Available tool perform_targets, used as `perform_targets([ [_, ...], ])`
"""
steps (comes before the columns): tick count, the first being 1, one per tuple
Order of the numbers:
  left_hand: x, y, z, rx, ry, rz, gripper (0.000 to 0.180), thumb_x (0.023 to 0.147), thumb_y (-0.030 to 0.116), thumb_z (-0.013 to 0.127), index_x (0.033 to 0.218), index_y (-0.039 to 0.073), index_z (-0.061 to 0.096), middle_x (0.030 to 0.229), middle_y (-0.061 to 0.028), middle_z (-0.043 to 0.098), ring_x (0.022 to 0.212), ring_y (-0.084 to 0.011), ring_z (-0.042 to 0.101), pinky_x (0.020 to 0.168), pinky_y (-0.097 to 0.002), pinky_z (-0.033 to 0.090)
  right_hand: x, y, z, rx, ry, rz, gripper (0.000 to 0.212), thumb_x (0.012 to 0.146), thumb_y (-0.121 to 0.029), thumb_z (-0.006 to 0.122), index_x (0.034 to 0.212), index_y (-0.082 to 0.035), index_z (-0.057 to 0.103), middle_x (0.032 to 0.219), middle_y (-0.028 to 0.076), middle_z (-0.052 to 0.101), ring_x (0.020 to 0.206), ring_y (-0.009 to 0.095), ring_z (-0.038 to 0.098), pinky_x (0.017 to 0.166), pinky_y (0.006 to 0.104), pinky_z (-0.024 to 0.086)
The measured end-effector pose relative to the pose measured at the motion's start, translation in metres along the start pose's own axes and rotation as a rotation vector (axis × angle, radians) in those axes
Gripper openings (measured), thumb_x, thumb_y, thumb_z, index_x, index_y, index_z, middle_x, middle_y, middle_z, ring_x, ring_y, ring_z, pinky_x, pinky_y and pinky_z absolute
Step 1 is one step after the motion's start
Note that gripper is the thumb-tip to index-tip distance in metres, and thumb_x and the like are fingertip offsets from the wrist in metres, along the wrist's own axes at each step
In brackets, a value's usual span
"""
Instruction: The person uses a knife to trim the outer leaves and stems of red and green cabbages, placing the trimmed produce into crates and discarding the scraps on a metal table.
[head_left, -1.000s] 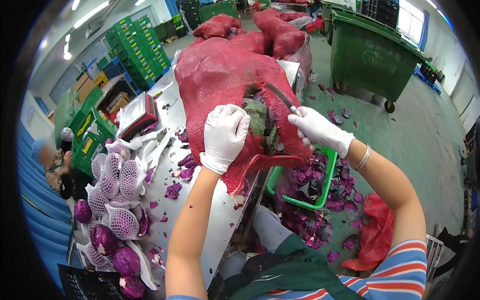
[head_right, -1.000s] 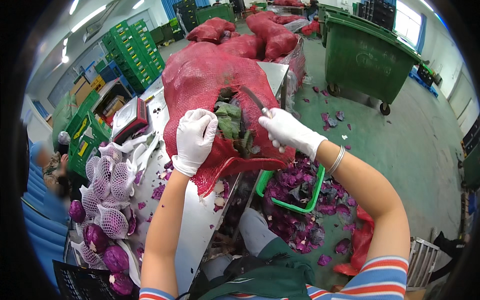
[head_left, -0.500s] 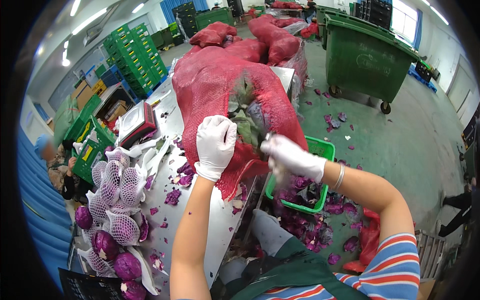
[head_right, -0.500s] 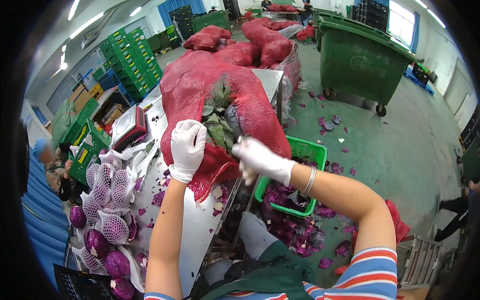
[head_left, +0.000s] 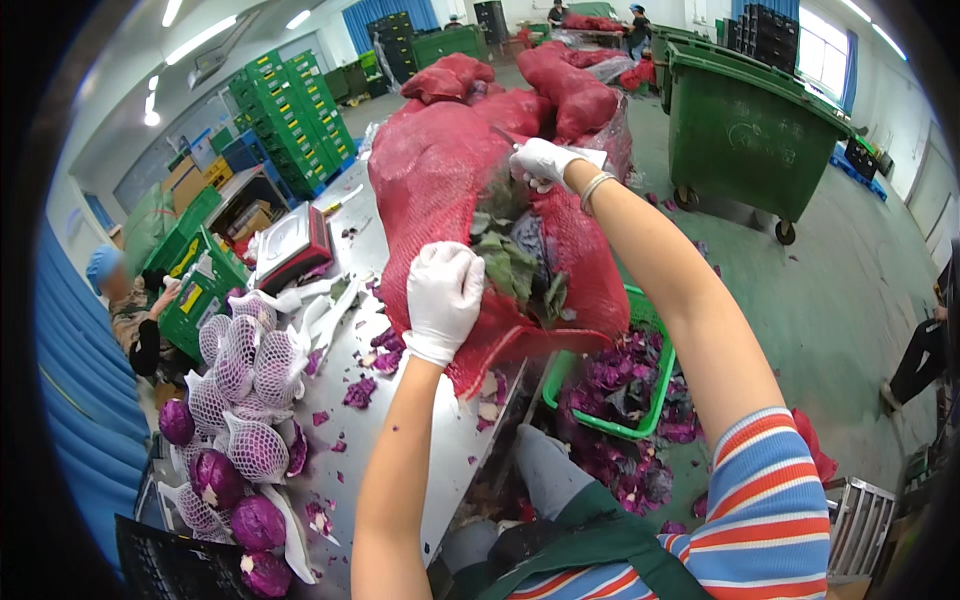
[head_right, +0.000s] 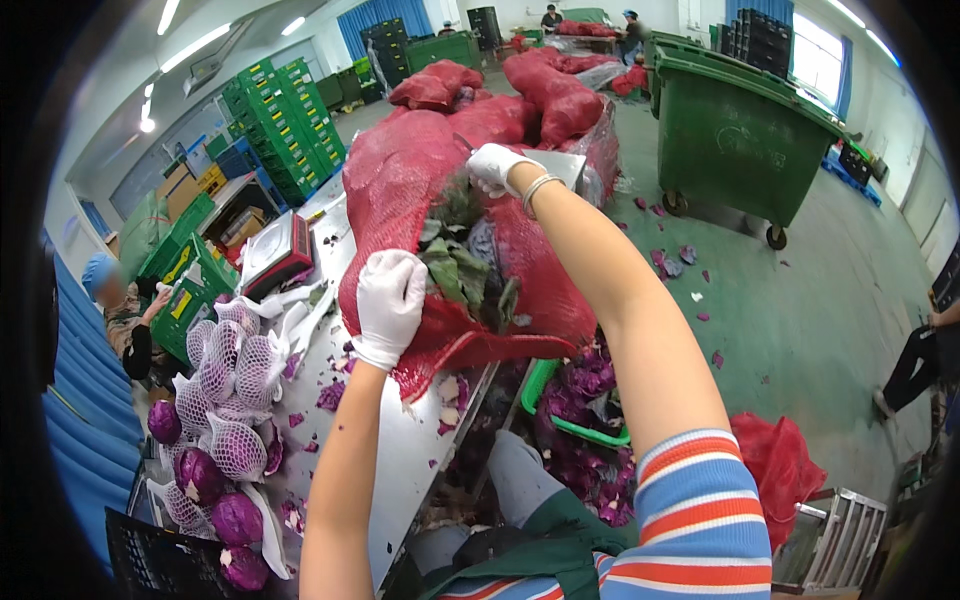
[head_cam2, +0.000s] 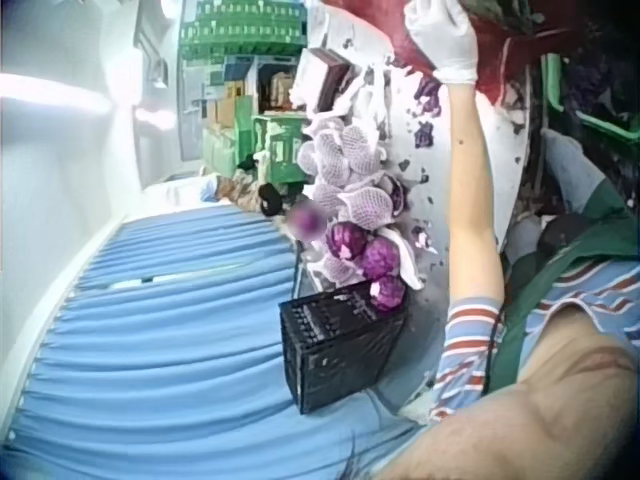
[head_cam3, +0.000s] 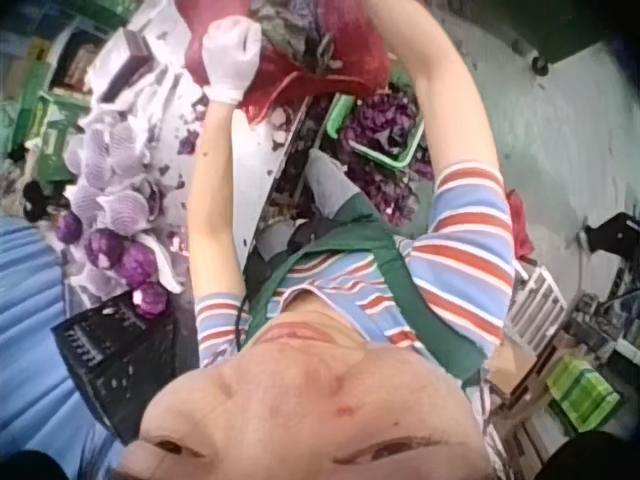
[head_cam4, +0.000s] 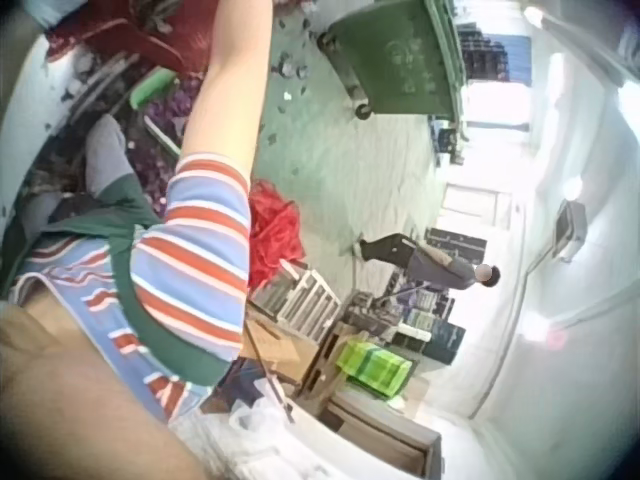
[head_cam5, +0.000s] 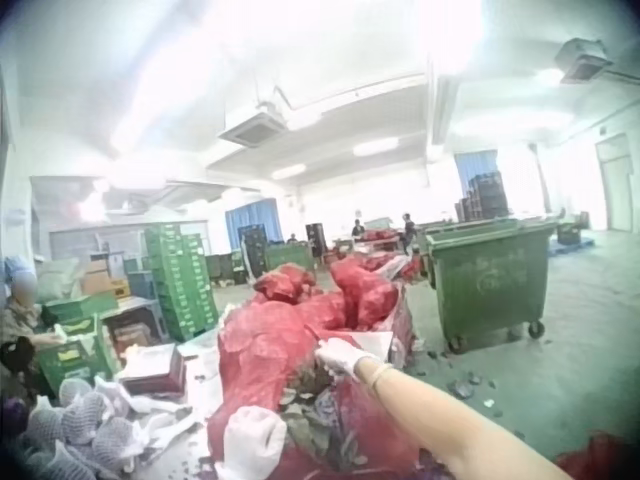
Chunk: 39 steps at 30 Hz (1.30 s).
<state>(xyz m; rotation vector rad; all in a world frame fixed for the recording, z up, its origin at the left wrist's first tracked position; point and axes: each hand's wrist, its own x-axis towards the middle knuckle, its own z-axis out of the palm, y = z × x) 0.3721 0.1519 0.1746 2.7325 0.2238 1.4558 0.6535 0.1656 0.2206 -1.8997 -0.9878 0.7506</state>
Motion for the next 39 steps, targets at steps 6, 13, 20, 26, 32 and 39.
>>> perform_targets([
  [6,0.002,0.003,-0.004,-0.055,0.009,-0.015,0.014,0.084,0.012,0.061,0.075,0.002,0.061,0.079,-0.0100,0.060,0.079,-0.0302,0.056,0.072,-0.0400,0.043,0.030,-0.024,-0.020,-0.022,-0.250,0.142,0.019,0.086,-0.014,0.043,0.068,-0.012,0.039,0.055,-0.002,0.040,0.044,0.012,0.043,0.041,0.0240,0.044],
  [13,-0.006,0.001,-0.015,-0.024,0.011,-0.045,0.009,0.078,0.007,0.062,0.070,0.003,0.060,0.077,-0.0075,0.059,0.079,-0.0278,0.055,0.073,-0.0386,0.041,-0.114,0.020,-0.001,-0.531,-0.422,-0.089,0.031,0.094,-0.026,0.043,0.079,0.001,0.047,0.058,0.008,0.054,0.045,0.022,0.059,0.041,0.0362,0.051],
  [20,-0.007,-0.006,-0.008,0.005,0.039,-0.040,0.009,0.077,0.007,0.064,0.070,0.002,0.060,0.074,-0.0078,0.060,0.077,-0.0277,0.055,0.073,-0.0384,0.042,-0.136,0.015,-0.026,-0.201,0.044,-0.073,0.033,0.094,-0.025,0.047,0.096,0.008,0.047,0.066,0.013,0.059,0.047,0.023,0.060,0.045,0.0353,0.053],
  [26,-0.009,-0.010,-0.012,0.015,0.037,-0.039,0.010,0.076,0.008,0.065,0.068,0.003,0.060,0.073,-0.0074,0.059,0.075,-0.0281,0.056,0.073,-0.0397,0.042,-0.005,-0.008,-0.023,-0.503,-0.038,-0.342,0.036,0.093,-0.028,0.047,0.097,0.006,0.056,0.064,0.013,0.057,0.050,0.022,0.058,0.048,0.0358,0.049],
  [32,-0.010,-0.014,-0.008,-0.034,0.047,-0.047,0.010,0.076,0.005,0.063,0.068,0.002,0.059,0.074,-0.0072,0.059,0.074,-0.0266,0.053,0.072,-0.0381,0.040,0.044,-0.007,0.002,0.128,-0.163,0.147,0.018,0.088,-0.016,0.043,0.070,-0.012,0.043,0.059,0.002,0.047,0.047,0.014,0.046,0.040,0.0322,0.044],
  [39,-0.018,-0.013,-0.020,-0.019,0.060,-0.071,0.011,0.073,0.006,0.065,0.064,0.005,0.058,0.071,-0.0053,0.058,0.072,-0.0267,0.055,0.071,-0.0390,0.042,-0.096,0.003,-0.030,-0.514,-0.497,0.148,0.028,0.090,-0.031,0.049,0.078,-0.006,0.054,0.059,0.005,0.051,0.047,0.014,0.049,0.041,0.0288,0.039],
])
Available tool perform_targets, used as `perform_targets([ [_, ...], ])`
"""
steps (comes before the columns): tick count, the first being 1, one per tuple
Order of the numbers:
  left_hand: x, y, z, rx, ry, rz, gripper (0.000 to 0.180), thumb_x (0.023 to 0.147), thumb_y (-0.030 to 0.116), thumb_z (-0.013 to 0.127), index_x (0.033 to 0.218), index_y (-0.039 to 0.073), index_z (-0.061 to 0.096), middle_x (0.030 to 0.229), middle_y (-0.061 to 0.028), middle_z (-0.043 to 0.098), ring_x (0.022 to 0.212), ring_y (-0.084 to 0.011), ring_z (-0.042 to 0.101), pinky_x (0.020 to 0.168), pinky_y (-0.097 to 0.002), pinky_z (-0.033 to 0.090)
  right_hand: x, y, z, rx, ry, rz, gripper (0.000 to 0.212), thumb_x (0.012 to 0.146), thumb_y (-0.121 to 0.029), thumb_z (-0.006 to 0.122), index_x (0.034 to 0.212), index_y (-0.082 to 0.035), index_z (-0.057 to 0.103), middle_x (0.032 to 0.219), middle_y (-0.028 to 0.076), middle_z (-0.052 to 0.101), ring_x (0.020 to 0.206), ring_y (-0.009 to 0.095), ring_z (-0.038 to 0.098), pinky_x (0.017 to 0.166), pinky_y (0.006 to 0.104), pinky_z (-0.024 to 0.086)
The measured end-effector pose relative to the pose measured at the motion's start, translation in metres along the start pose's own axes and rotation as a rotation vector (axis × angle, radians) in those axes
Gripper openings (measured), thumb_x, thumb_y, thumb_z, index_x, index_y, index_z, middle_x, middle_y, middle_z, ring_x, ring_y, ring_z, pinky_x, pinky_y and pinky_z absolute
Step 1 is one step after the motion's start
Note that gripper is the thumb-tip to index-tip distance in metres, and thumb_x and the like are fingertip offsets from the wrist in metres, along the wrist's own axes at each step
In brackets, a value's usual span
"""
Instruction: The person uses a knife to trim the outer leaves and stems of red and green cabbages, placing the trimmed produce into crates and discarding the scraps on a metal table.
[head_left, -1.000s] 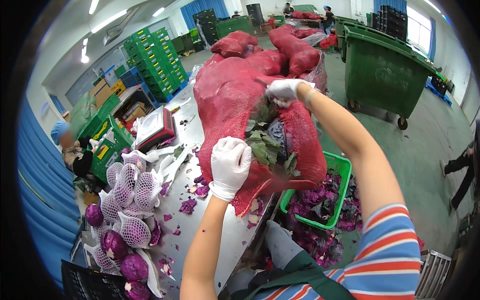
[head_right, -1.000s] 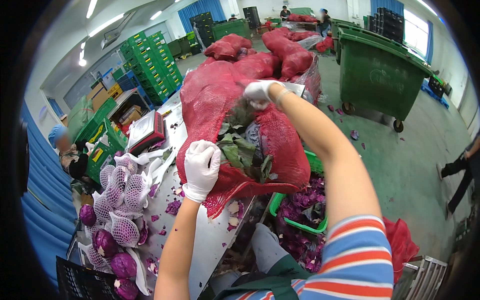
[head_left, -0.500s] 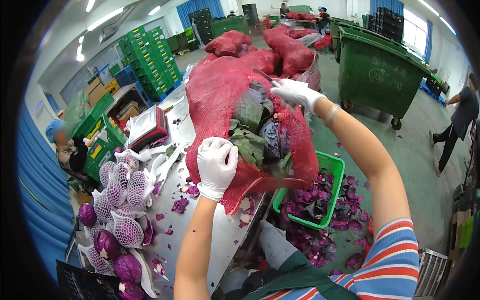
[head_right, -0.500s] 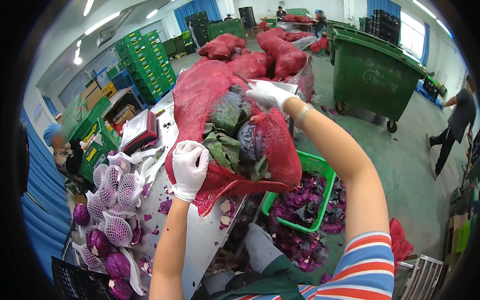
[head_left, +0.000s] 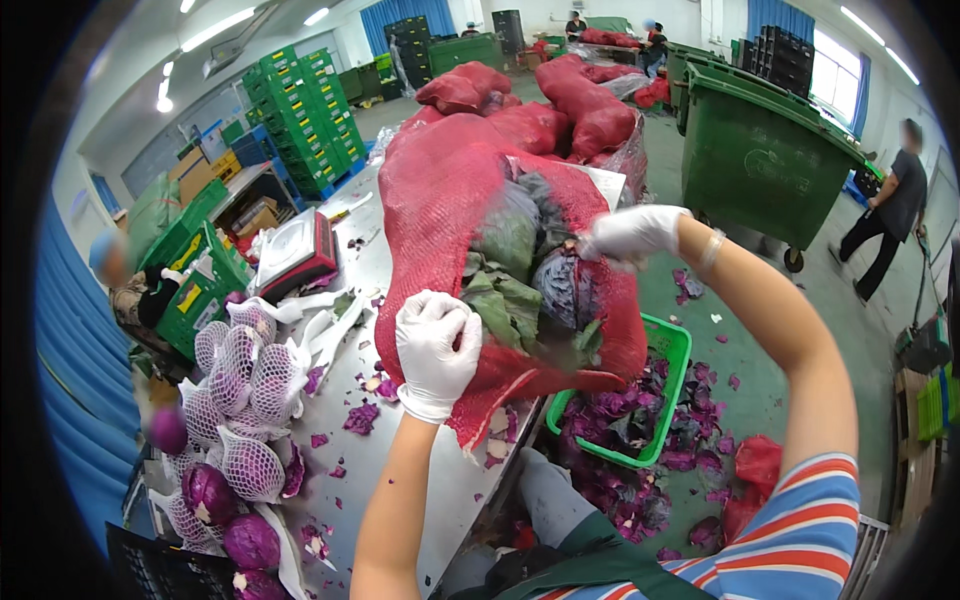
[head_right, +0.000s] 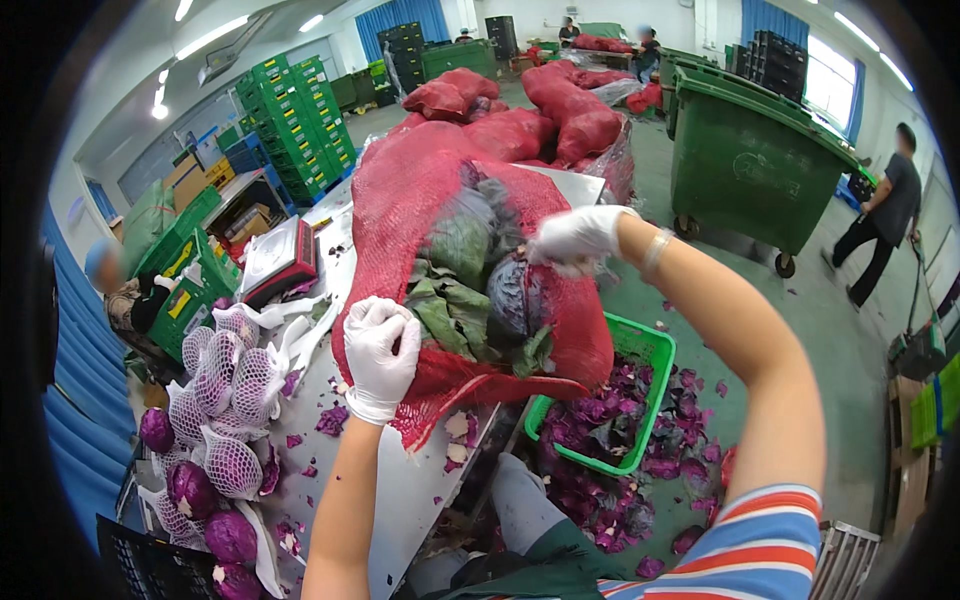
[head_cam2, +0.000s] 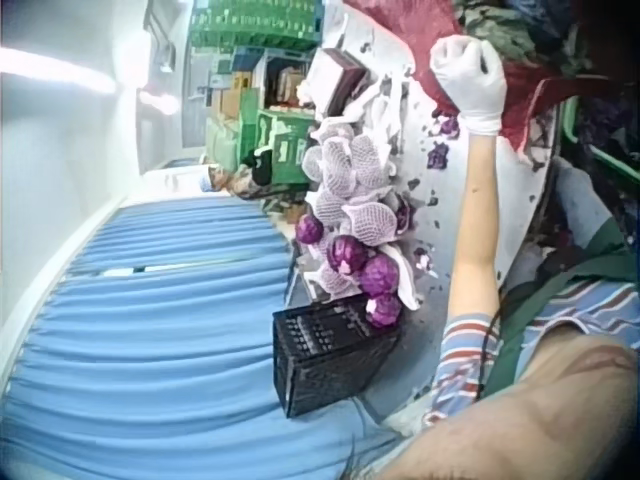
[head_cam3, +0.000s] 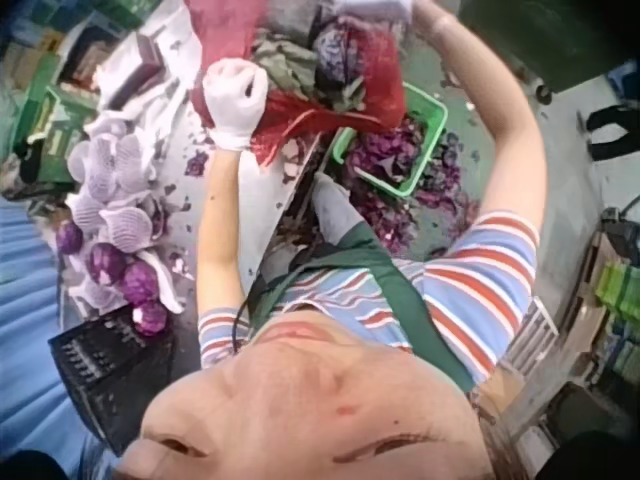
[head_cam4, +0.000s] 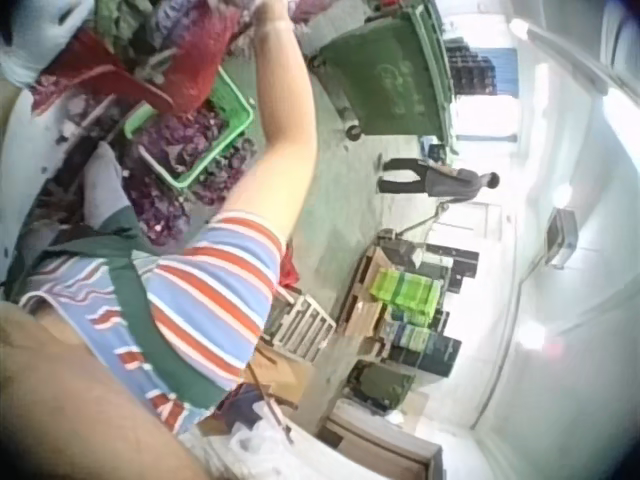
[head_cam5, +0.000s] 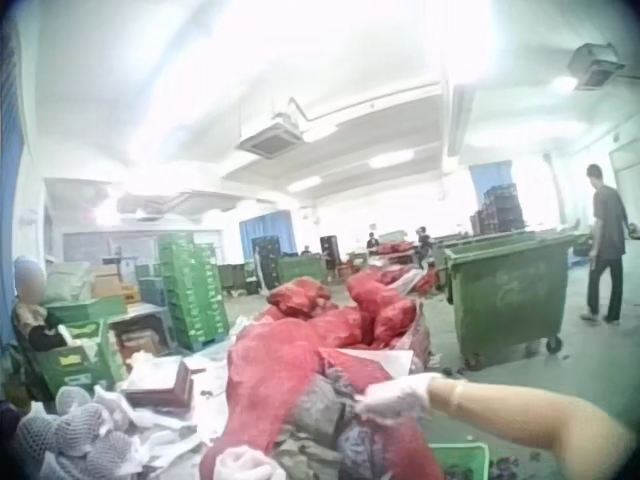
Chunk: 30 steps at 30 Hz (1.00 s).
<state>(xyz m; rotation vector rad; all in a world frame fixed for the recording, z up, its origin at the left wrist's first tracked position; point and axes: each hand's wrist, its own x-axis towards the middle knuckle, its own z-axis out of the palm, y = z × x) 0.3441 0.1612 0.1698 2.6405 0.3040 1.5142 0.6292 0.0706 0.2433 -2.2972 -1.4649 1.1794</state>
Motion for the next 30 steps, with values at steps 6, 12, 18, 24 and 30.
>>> perform_targets([
  [6,-0.002,-0.003,0.006,0.008,0.020,-0.002,0.010,0.075,0.005,0.065,0.068,0.002,0.059,0.074,-0.0065,0.059,0.075,-0.0268,0.053,0.074,-0.0379,0.040,-0.019,0.013,0.020,0.260,0.517,-0.185,0.035,0.094,-0.031,0.048,0.087,0.003,0.050,0.055,0.008,0.055,0.040,0.020,0.054,0.041,0.0335,0.045],
  [12,0.002,-0.001,0.002,0.033,-0.018,-0.010,0.010,0.076,0.007,0.066,0.070,0.003,0.059,0.077,-0.0068,0.058,0.080,-0.0284,0.053,0.077,-0.0398,0.039,0.056,-0.006,-0.027,0.342,0.541,-0.259,0.032,0.091,-0.027,0.049,0.089,0.004,0.055,0.060,0.012,0.056,0.045,0.020,0.056,0.042,0.0345,0.044],
  [18,-0.002,-0.002,0.001,0.032,-0.008,-0.007,0.012,0.072,0.004,0.066,0.066,0.004,0.055,0.075,-0.0061,0.057,0.076,-0.0273,0.051,0.075,-0.0389,0.038,0.170,-0.034,-0.070,0.160,0.792,-0.213,0.022,0.084,-0.016,0.053,0.091,0.000,0.066,0.087,0.020,0.067,0.065,0.031,0.064,0.062,0.0394,0.053],
  [24,0.004,0.001,0.001,-0.029,-0.038,-0.010,0.012,0.070,0.002,0.065,0.065,0.004,0.054,0.075,-0.0051,0.055,0.078,-0.0271,0.050,0.075,-0.0383,0.038,0.208,-0.021,-0.128,0.375,0.294,0.077,0.017,0.085,-0.026,0.043,0.080,-0.010,0.046,0.058,-0.002,0.040,0.046,0.009,0.038,0.038,0.0209,0.031],
  [30,-0.006,-0.013,-0.004,0.009,-0.038,-0.052,0.010,0.075,0.004,0.062,0.066,0.003,0.056,0.075,-0.0080,0.054,0.078,-0.0269,0.050,0.076,-0.0387,0.037,0.102,-0.052,-0.093,-0.355,0.074,-0.067,0.023,0.086,-0.028,0.044,0.074,-0.012,0.056,0.064,0.004,0.057,0.050,0.014,0.050,0.050,0.0302,0.041],
])
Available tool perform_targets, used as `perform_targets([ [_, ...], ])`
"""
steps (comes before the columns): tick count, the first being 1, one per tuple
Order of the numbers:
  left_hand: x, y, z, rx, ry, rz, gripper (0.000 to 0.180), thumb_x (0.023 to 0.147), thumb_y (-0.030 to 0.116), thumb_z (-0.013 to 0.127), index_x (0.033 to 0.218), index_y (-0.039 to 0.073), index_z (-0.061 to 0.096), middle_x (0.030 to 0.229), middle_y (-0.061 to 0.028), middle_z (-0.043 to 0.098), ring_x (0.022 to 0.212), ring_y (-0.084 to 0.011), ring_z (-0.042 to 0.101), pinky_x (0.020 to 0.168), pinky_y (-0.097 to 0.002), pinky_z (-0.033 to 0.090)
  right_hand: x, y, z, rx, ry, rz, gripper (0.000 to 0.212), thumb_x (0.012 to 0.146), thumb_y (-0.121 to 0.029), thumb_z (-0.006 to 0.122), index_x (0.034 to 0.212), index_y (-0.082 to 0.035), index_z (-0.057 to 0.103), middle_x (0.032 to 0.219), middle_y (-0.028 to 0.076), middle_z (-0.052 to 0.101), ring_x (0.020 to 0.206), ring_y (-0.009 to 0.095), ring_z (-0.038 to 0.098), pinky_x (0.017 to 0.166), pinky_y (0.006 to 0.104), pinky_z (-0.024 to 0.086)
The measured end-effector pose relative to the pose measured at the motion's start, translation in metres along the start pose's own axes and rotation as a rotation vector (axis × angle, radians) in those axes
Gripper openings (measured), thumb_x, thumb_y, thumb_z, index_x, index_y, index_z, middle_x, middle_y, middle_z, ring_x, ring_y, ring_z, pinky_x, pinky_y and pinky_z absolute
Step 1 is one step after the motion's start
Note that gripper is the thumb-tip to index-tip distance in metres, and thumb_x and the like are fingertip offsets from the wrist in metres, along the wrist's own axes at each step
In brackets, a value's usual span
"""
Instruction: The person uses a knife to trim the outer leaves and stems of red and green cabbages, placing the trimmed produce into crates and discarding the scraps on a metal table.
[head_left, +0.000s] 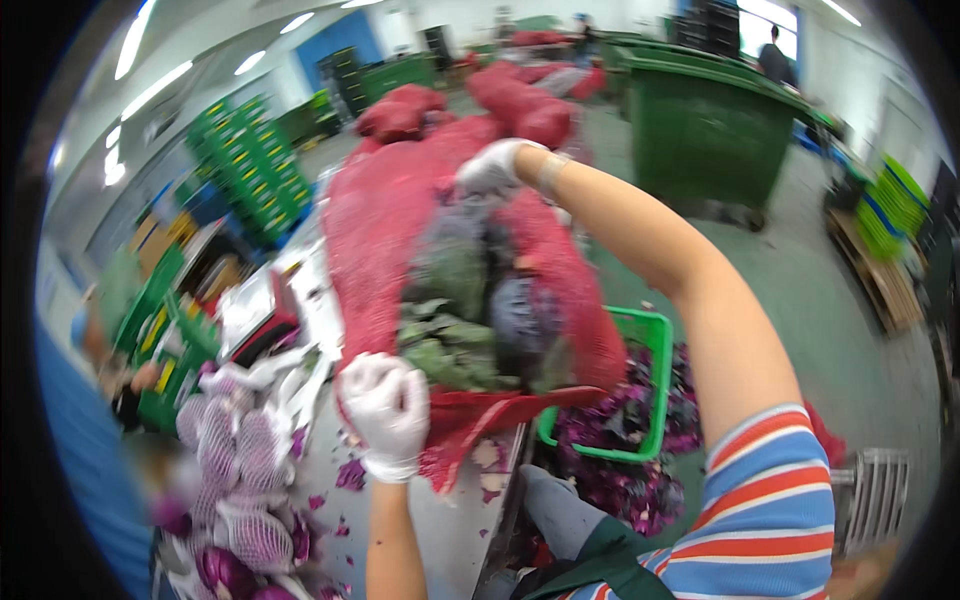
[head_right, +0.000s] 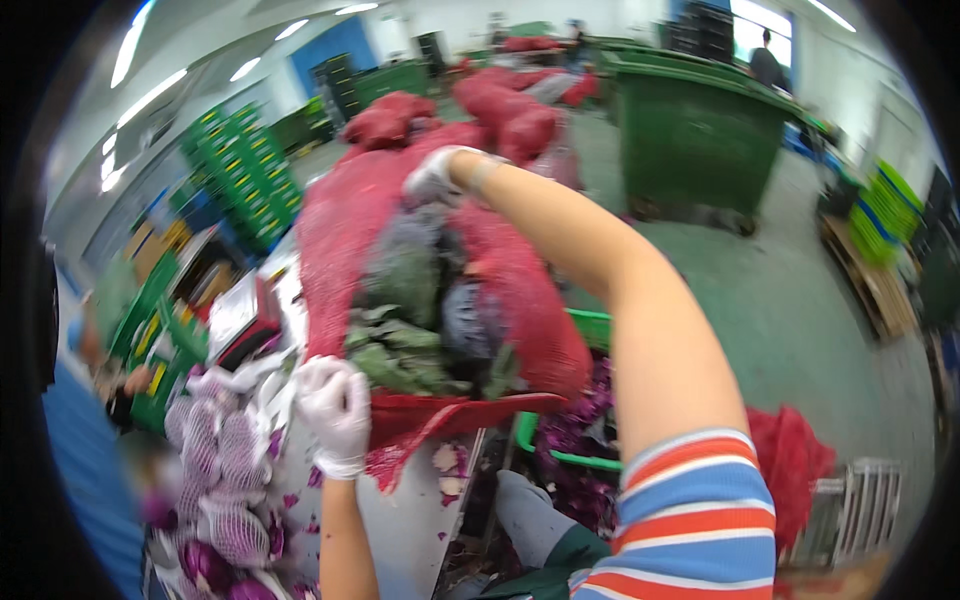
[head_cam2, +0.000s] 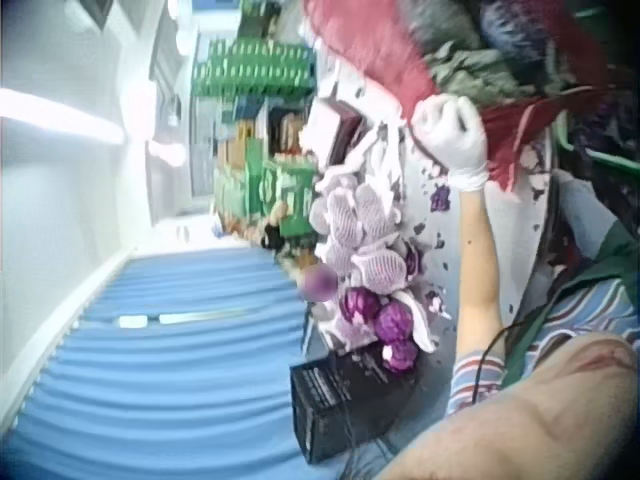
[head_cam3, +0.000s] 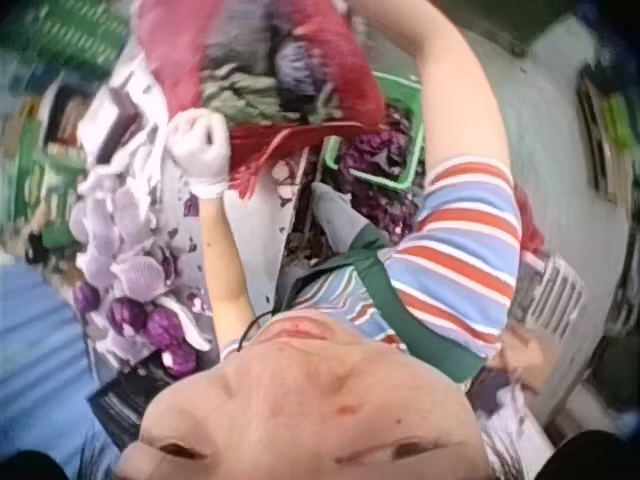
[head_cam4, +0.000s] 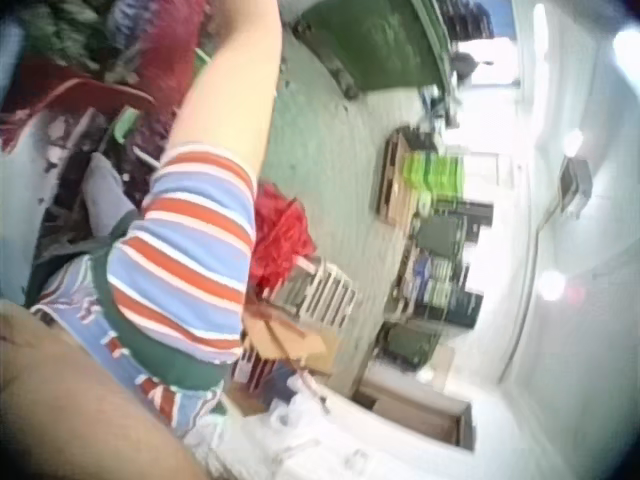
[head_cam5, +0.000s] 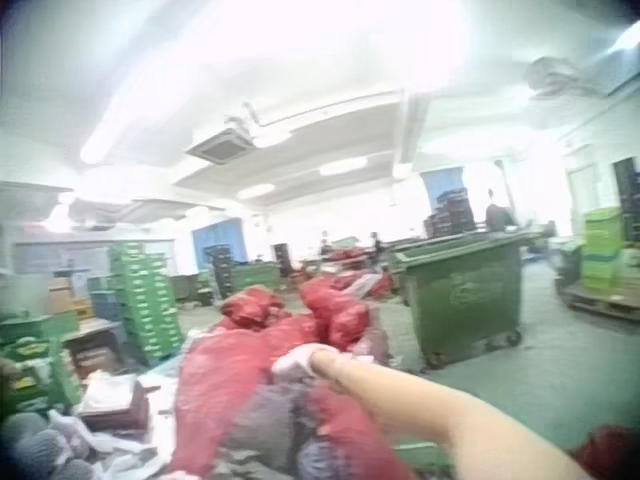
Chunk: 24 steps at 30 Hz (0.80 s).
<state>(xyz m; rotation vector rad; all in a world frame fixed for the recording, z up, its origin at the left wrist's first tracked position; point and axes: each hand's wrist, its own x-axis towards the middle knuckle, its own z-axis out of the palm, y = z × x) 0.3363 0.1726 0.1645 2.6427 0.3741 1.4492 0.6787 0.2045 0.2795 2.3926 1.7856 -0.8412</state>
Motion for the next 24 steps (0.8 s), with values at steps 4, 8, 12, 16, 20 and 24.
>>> perform_targets([
  [4,0.001,0.008,0.014,-0.008,0.016,0.033,0.015,0.077,0.003,0.061,0.066,0.001,0.052,0.075,-0.0084,0.052,0.077,-0.0277,0.048,0.077,-0.0399,0.037,-0.032,0.039,0.017,0.246,-0.002,-0.022,0.026,0.086,-0.024,0.046,0.067,-0.012,0.058,0.063,0.003,0.057,0.057,0.016,0.054,0.053,0.0346,0.043],
  [8,-0.008,-0.002,-0.001,0.095,-0.012,0.042,0.014,0.080,0.004,0.060,0.070,0.000,0.052,0.079,-0.0092,0.053,0.084,-0.0280,0.047,0.080,-0.0394,0.037,-0.060,-0.024,0.103,0.834,0.622,-0.226,0.024,0.087,-0.025,0.051,0.089,-0.001,0.054,0.075,0.012,0.061,0.063,0.022,0.064,0.052,0.0372,0.050],
  [12,-0.006,0.007,0.008,0.122,-0.029,0.079,0.012,0.079,0.007,0.061,0.072,0.000,0.053,0.084,-0.0096,0.054,0.088,-0.0293,0.047,0.083,-0.0405,0.037,-0.045,-0.047,0.189,0.711,0.904,-0.296,0.043,0.083,-0.034,0.061,0.102,0.004,0.056,0.090,0.024,0.063,0.087,0.038,0.064,0.075,0.0440,0.050],
  [16,-0.002,0.015,0.018,0.114,-0.085,0.116,0.011,0.081,0.008,0.061,0.079,0.000,0.054,0.090,-0.0120,0.054,0.093,-0.0308,0.048,0.087,-0.0415,0.037,-0.027,-0.046,0.221,0.892,0.833,-0.210,0.044,0.084,-0.042,0.064,0.089,0.000,0.053,0.080,0.015,0.059,0.074,0.026,0.059,0.068,0.0392,0.047],
  [20,-0.014,-0.007,-0.008,0.167,-0.072,0.079,0.011,0.080,0.010,0.062,0.079,0.000,0.056,0.092,-0.0124,0.057,0.095,-0.0310,0.050,0.087,-0.0416,0.038,-0.034,-0.085,0.214,1.134,0.459,-0.392,0.045,0.086,-0.049,0.063,0.087,-0.005,0.054,0.068,0.001,0.046,0.055,0.011,0.043,0.047,0.0293,0.037],
  [24,-0.008,-0.003,-0.007,0.138,-0.045,0.097,0.010,0.079,0.010,0.063,0.076,0.001,0.060,0.086,-0.0131,0.059,0.088,-0.0328,0.054,0.082,-0.0426,0.041,-0.021,-0.083,0.238,1.350,0.365,-0.498,0.032,0.088,-0.040,0.065,0.095,-0.009,0.059,0.074,-0.004,0.049,0.061,0.007,0.042,0.050,0.0245,0.037],
])
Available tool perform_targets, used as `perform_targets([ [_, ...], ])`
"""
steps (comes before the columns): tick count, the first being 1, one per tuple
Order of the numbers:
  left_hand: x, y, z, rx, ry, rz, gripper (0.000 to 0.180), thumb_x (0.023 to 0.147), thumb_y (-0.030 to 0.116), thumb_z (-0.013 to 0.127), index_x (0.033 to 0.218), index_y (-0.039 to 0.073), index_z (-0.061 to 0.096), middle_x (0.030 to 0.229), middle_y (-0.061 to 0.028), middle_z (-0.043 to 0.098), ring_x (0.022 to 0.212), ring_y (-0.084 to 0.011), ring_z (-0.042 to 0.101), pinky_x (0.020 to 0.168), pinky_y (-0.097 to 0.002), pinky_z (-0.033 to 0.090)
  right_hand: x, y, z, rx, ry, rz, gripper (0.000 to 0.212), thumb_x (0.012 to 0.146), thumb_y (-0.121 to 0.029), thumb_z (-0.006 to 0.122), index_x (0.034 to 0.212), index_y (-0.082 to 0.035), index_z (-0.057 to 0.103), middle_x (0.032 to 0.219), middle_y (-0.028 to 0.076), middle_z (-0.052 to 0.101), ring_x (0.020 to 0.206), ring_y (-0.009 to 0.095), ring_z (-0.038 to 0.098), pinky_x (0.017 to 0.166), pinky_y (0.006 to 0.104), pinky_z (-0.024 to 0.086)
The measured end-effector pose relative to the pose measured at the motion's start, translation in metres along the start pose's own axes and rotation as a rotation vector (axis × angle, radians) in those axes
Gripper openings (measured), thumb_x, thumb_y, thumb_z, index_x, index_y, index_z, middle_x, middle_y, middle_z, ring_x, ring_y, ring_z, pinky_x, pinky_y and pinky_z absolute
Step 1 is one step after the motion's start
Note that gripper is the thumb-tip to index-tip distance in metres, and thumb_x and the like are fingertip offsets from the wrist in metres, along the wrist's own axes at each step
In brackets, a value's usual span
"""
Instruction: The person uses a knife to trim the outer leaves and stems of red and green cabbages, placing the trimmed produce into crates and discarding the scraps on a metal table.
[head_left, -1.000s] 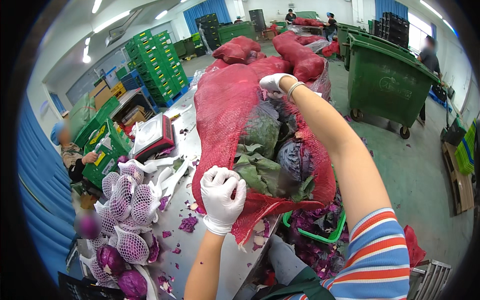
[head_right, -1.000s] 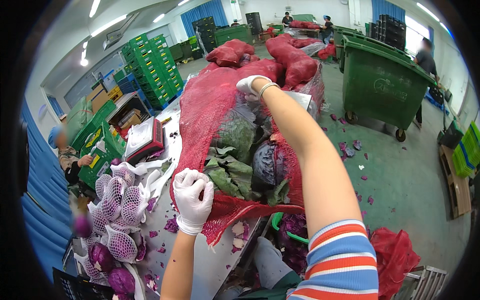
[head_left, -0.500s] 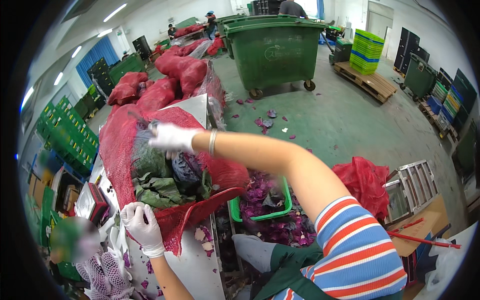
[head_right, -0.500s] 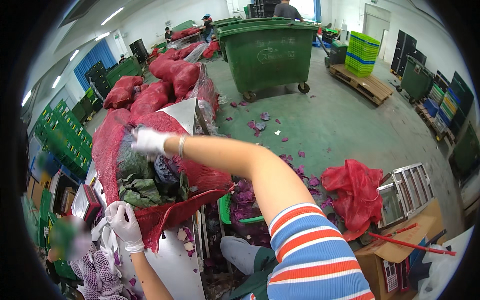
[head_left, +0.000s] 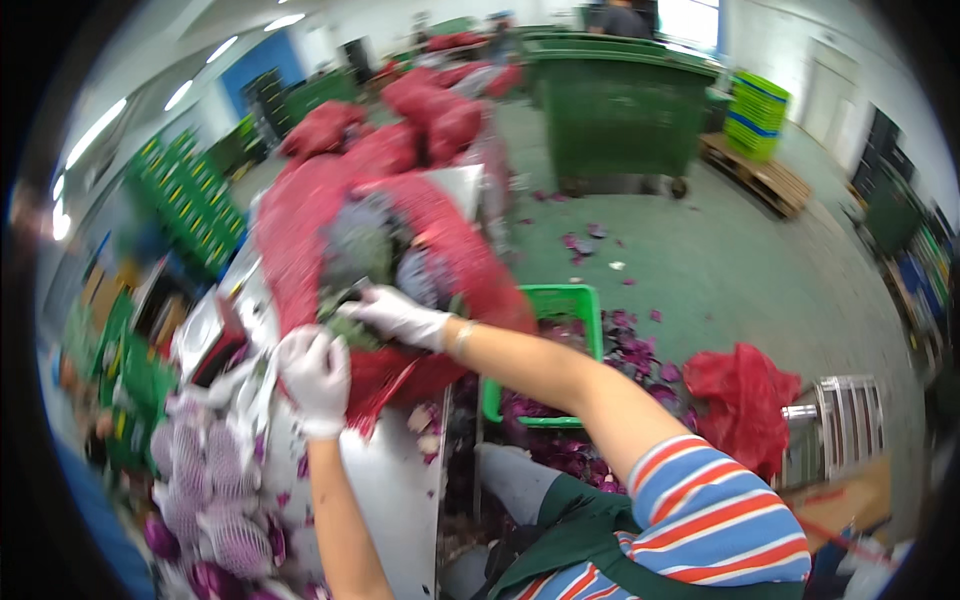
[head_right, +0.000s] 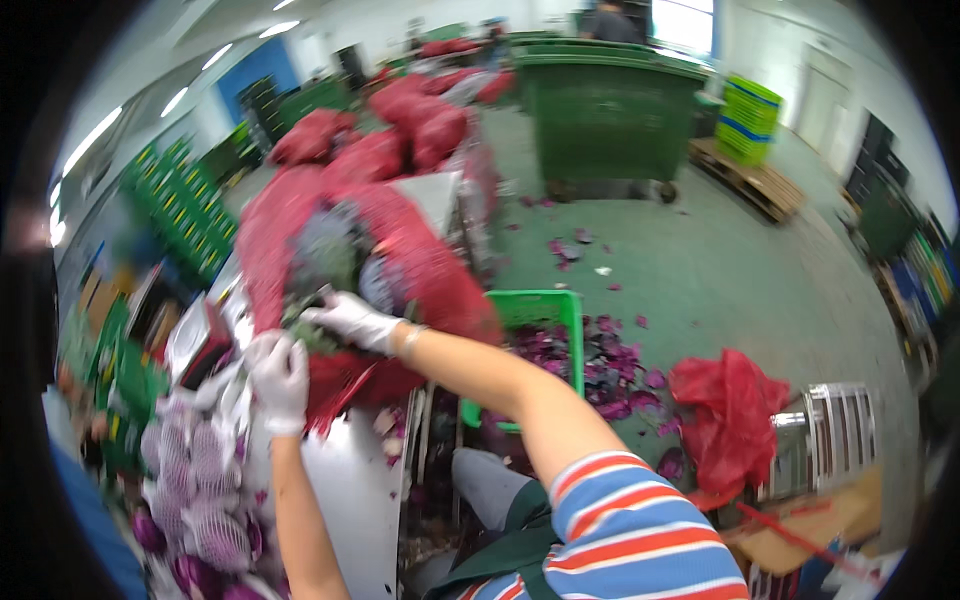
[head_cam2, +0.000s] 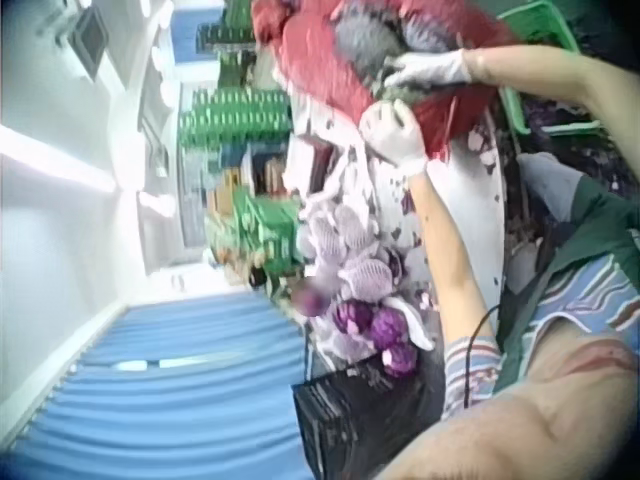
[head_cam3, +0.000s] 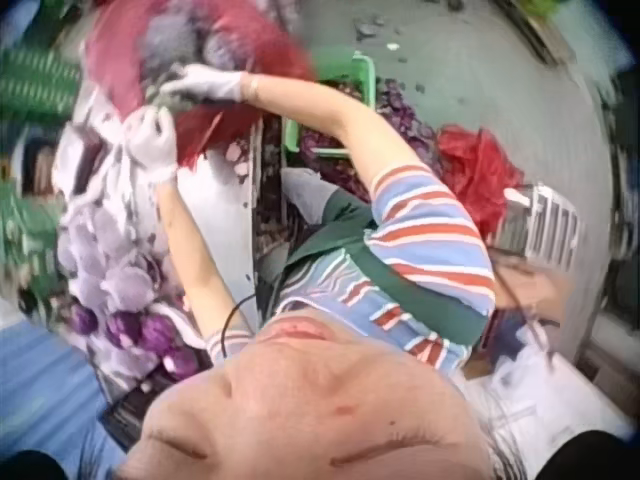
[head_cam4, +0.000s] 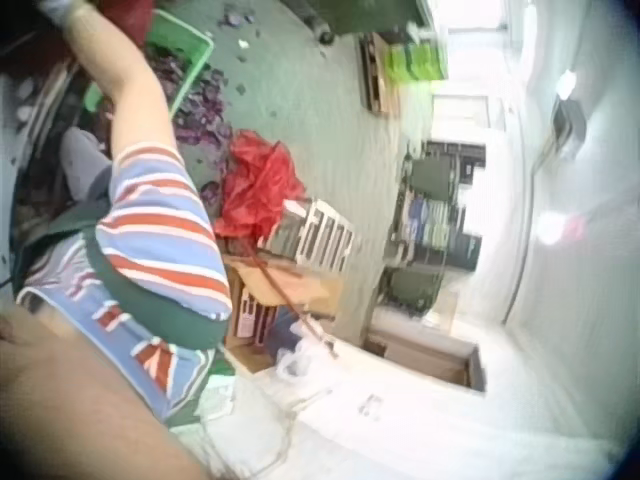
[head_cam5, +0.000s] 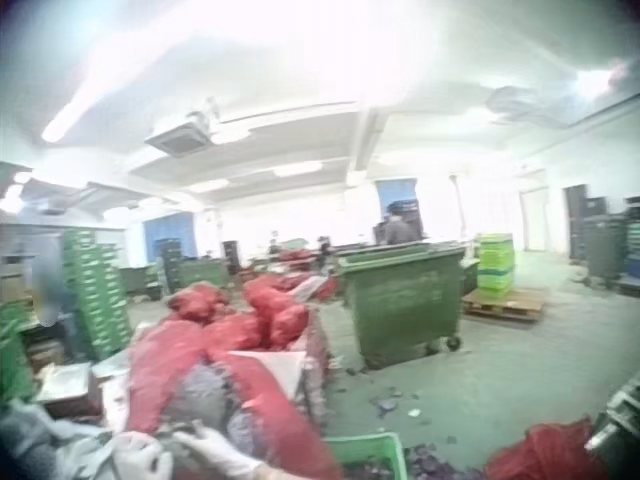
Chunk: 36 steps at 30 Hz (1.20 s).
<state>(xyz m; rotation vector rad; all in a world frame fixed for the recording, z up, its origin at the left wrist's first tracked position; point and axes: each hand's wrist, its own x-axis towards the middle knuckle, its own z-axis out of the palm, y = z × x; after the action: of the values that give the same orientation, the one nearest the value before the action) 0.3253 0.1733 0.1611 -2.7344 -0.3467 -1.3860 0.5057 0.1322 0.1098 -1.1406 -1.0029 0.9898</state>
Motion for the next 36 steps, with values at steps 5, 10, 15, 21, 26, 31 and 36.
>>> perform_targets([
  [5,-0.011,-0.031,-0.006,-0.067,0.029,0.108,0.014,0.074,0.010,0.067,0.071,0.005,0.055,0.084,-0.0067,0.056,0.087,-0.0281,0.051,0.080,-0.0402,0.039,-0.026,-0.018,0.042,0.109,0.182,-0.166,0.035,0.082,-0.039,0.073,0.082,-0.014,0.049,0.069,-0.007,0.045,0.055,0.004,0.038,0.046,0.0217,0.029],
  [10,-0.016,-0.038,-0.007,-0.087,-0.001,0.099,0.014,0.073,0.011,0.069,0.071,0.007,0.055,0.084,-0.0047,0.056,0.089,-0.0265,0.050,0.083,-0.0391,0.039,-0.020,0.000,0.030,-0.261,0.266,-0.077,0.040,0.080,-0.037,0.075,0.091,-0.005,0.054,0.083,0.001,0.056,0.075,0.008,0.048,0.067,0.0256,0.043],
  [15,-0.015,-0.031,-0.010,-0.049,-0.033,0.068,0.014,0.074,0.015,0.069,0.072,0.007,0.057,0.085,-0.0046,0.057,0.088,-0.0263,0.051,0.082,-0.0399,0.039,-0.016,-0.059,-0.004,-0.537,0.269,0.027,0.036,0.089,-0.032,0.058,0.100,0.002,0.055,0.090,0.018,0.064,0.083,0.028,0.063,0.077,0.0403,0.050],
  [21,-0.009,-0.025,-0.002,-0.048,-0.057,0.030,0.014,0.075,0.018,0.067,0.072,0.007,0.058,0.086,-0.0039,0.058,0.092,-0.0267,0.051,0.083,-0.0402,0.039,0.059,-0.129,-0.087,-1.237,0.204,-0.277,0.030,0.091,-0.021,0.060,0.109,0.000,0.048,0.110,0.021,0.063,0.103,0.033,0.062,0.087,0.0377,0.048],
  [26,-0.012,-0.027,-0.004,-0.063,-0.031,0.021,0.015,0.073,0.014,0.068,0.069,0.007,0.055,0.083,-0.0049,0.055,0.087,-0.0265,0.049,0.082,-0.0389,0.037,0.117,-0.176,-0.067,-1.791,0.034,-0.277,0.027,0.085,-0.021,0.056,0.107,-0.007,0.056,0.096,0.015,0.068,0.089,0.033,0.066,0.077,0.0426,0.051],
  [31,-0.017,-0.030,-0.006,-0.067,-0.059,-0.010,0.016,0.075,0.016,0.068,0.071,0.007,0.055,0.085,-0.0042,0.056,0.091,-0.0275,0.048,0.087,-0.0410,0.037,0.167,-0.158,-0.038,-2.067,-0.166,-0.474,0.025,0.084,-0.013,0.052,0.108,-0.013,0.059,0.084,0.013,0.066,0.079,0.034,0.067,0.067,0.0445,0.052],
  [36,-0.019,-0.036,-0.002,-0.097,-0.033,0.000,0.014,0.076,0.014,0.067,0.071,0.008,0.055,0.085,-0.0043,0.055,0.091,-0.0282,0.047,0.087,-0.0411,0.036,0.138,-0.189,-0.144,-2.185,-0.054,-0.373,0.026,0.090,-0.016,0.049,0.114,-0.017,0.059,0.084,0.012,0.066,0.079,0.032,0.067,0.065,0.0448,0.052],
])
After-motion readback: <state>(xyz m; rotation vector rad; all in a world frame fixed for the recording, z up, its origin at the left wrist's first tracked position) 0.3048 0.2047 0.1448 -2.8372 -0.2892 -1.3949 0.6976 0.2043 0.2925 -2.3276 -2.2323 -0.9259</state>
